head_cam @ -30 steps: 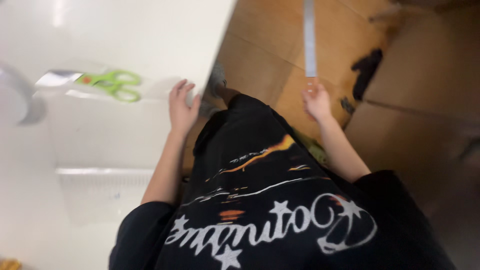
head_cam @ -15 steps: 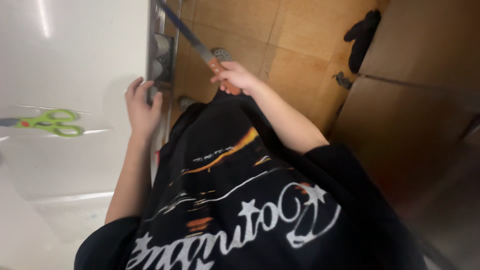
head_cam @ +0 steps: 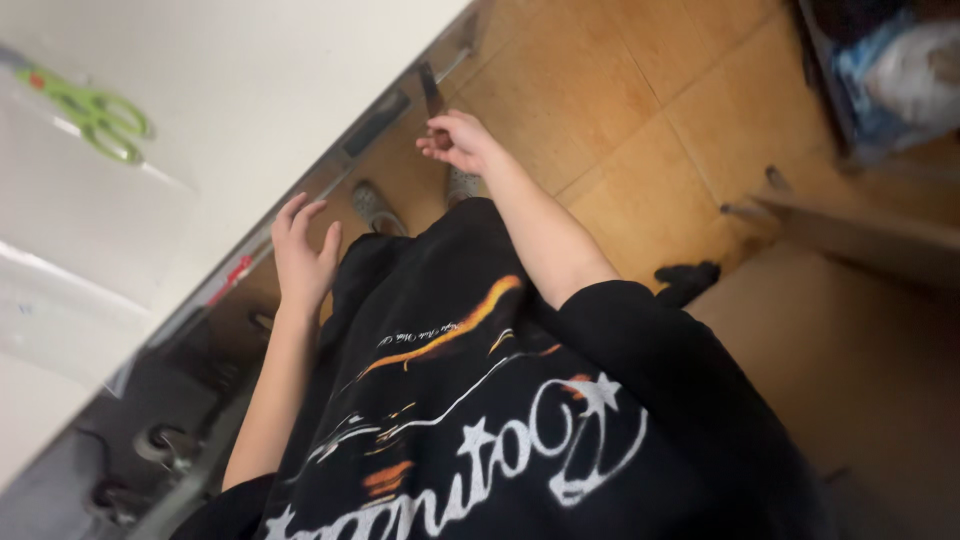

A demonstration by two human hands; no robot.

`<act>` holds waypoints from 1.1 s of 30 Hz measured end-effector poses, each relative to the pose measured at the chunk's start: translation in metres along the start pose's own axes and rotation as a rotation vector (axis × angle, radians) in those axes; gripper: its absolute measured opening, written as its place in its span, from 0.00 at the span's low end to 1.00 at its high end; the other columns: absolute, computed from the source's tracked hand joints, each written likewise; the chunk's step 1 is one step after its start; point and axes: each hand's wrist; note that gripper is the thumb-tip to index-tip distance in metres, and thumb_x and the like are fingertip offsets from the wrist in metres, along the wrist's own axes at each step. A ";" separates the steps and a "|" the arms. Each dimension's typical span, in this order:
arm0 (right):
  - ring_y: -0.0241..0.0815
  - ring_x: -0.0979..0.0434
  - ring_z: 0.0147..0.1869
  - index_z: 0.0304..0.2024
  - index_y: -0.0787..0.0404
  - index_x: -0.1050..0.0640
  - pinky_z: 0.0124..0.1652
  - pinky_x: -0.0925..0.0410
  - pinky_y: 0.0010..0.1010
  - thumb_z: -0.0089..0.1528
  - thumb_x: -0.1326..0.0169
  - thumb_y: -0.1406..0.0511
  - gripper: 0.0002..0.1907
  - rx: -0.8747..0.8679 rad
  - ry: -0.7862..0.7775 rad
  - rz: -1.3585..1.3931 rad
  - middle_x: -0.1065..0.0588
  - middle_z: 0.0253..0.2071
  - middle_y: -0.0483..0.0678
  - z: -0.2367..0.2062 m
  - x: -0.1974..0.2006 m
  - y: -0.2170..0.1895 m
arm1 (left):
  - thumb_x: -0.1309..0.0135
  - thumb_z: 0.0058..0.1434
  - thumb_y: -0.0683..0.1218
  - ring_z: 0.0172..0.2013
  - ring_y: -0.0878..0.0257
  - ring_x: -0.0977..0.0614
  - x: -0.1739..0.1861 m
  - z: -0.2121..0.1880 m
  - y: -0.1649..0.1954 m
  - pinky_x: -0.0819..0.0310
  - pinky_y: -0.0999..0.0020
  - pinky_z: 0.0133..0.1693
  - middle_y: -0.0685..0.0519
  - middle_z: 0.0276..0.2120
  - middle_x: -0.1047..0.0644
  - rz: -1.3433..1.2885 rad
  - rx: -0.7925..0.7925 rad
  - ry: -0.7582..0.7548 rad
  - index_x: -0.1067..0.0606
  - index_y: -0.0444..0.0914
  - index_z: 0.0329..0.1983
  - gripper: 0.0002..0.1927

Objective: The person places a clear plastic sheet on a white worktable and cuts it with a long blade, then picks up green-handled scissors and trims the plastic sheet, repositioning and flattening it on the table between cuts.

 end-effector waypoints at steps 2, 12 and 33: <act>0.54 0.20 0.52 0.68 0.68 0.48 0.48 0.24 0.43 0.66 0.49 0.72 0.31 0.011 0.003 -0.035 0.34 0.65 0.63 -0.003 0.002 -0.005 | 0.40 0.65 0.46 0.65 0.43 0.31 -0.006 -0.011 -0.003 0.36 0.51 0.66 0.42 0.64 0.30 -0.013 0.037 0.062 0.24 0.38 0.57 0.18; 0.49 0.24 0.61 0.75 0.57 0.48 0.52 0.27 0.45 0.63 0.44 0.64 0.42 0.038 0.238 -0.457 0.35 0.70 0.54 0.016 0.017 0.013 | 0.39 0.63 0.47 0.63 0.43 0.30 -0.039 -0.048 -0.002 0.35 0.51 0.63 0.42 0.63 0.28 -0.025 0.189 0.074 0.23 0.38 0.55 0.18; 0.49 0.20 0.52 0.59 0.62 0.27 0.46 0.28 0.37 0.68 0.49 0.59 0.21 0.504 0.150 -1.135 0.22 0.53 0.54 0.113 -0.070 0.084 | 0.41 0.61 0.52 0.60 0.44 0.27 -0.083 -0.135 -0.018 0.30 0.55 0.59 0.43 0.59 0.26 -0.065 0.575 -0.030 0.23 0.38 0.54 0.21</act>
Point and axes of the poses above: each hand's wrist, its own z-axis towards the middle knuckle, its own x-axis out of the back of the hand, y = z × x
